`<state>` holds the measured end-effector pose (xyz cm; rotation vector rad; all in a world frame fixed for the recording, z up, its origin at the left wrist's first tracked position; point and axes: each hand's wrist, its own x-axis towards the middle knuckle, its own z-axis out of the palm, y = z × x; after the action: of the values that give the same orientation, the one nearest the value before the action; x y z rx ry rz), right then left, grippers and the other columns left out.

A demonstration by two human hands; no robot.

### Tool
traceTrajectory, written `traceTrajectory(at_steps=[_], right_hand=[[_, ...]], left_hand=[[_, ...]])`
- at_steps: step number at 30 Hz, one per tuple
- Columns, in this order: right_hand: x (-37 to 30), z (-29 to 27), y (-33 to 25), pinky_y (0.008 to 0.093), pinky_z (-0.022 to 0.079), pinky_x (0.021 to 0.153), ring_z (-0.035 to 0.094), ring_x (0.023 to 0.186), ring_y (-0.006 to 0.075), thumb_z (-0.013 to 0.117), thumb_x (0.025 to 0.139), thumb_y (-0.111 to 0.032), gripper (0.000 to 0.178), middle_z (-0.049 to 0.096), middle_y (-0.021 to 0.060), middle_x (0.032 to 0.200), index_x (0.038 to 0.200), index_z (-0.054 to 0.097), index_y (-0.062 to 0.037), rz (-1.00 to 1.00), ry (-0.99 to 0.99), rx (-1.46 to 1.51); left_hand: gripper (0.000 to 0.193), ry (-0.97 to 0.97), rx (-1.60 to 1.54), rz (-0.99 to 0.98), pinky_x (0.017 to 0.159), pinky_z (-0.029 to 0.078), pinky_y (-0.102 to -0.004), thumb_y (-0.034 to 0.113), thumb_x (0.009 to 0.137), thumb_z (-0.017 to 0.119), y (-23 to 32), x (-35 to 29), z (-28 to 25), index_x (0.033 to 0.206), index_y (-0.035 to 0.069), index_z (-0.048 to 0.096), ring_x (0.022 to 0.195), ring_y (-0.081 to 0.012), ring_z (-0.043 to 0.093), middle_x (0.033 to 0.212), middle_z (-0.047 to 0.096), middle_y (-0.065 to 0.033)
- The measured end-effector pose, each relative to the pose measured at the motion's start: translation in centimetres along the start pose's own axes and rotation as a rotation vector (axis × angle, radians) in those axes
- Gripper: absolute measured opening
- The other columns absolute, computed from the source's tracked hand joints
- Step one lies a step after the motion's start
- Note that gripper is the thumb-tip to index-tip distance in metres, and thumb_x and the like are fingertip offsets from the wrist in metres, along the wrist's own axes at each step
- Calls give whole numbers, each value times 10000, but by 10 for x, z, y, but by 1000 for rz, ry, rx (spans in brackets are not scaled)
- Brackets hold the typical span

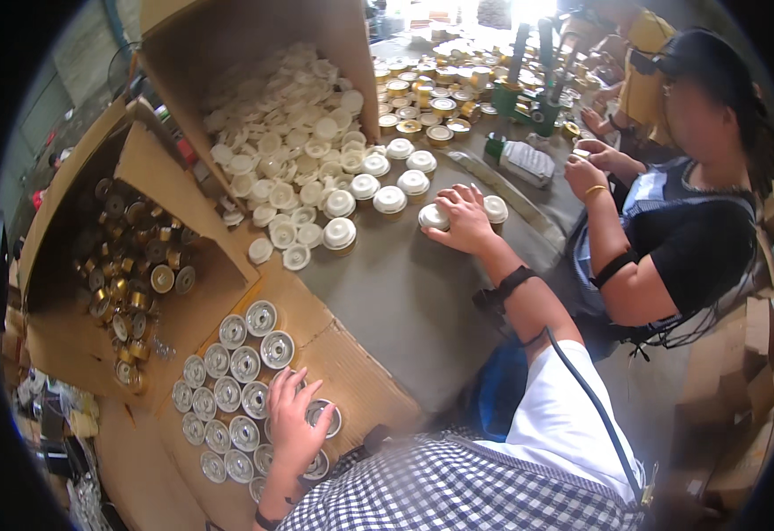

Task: Manually assembling plastic housings with metal springs and internal components at a workstation.

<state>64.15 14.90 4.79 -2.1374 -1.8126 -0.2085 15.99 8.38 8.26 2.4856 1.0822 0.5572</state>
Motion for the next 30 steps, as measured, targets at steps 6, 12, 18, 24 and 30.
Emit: traceTrajectory(at_steps=[6, 12, 18, 24, 30], right_hand=[[12, -10, -52, 578, 36, 1265, 156, 1556, 416, 686, 830, -661, 930, 332, 241, 1609, 1545, 431, -124, -44, 156, -18], [65, 31, -154, 575, 67, 1267, 160, 1549, 461, 687, 796, -685, 983, 242, 252, 1658, 1546, 426, -107, -331, 79, 165], [95, 52, -169, 538, 100, 1275, 194, 1554, 417, 682, 805, -628, 976, 236, 234, 1670, 1561, 405, -76, -147, -155, -87], [92, 45, -126, 509, 115, 1281, 238, 1558, 318, 652, 859, -579, 909, 276, 154, 1676, 1593, 358, -131, -125, -121, -123], [87, 30, -81, 520, 154, 1272, 234, 1558, 329, 659, 870, -552, 831, 275, 136, 1678, 1565, 419, -165, 1, -178, -162]], left_hand=[[411, -56, -29, -52, 1212, 229, -556, 268, 802, 798, 0, 6, 0, 1165, 89, 730, 1409, -363, 408, 1383, 591, -123], [419, -65, 54, 21, 1186, 275, -541, 272, 809, 791, 4, 12, -2, 1176, 83, 717, 1410, -370, 415, 1368, 597, -122], [502, -76, 8, -34, 1186, 265, -573, 347, 851, 763, -9, -6, -9, 1254, 57, 685, 1437, -391, 397, 1437, 558, -166], [610, -167, 140, 77, 1189, 250, -577, 490, 874, 704, -8, -27, -10, 1339, 96, 660, 1495, -419, 315, 1544, 470, -174], [701, -158, 200, 54, 1176, 259, -583, 488, 866, 712, -6, -30, -8, 1437, 106, 573, 1491, -434, 306, 1606, 384, -181]])
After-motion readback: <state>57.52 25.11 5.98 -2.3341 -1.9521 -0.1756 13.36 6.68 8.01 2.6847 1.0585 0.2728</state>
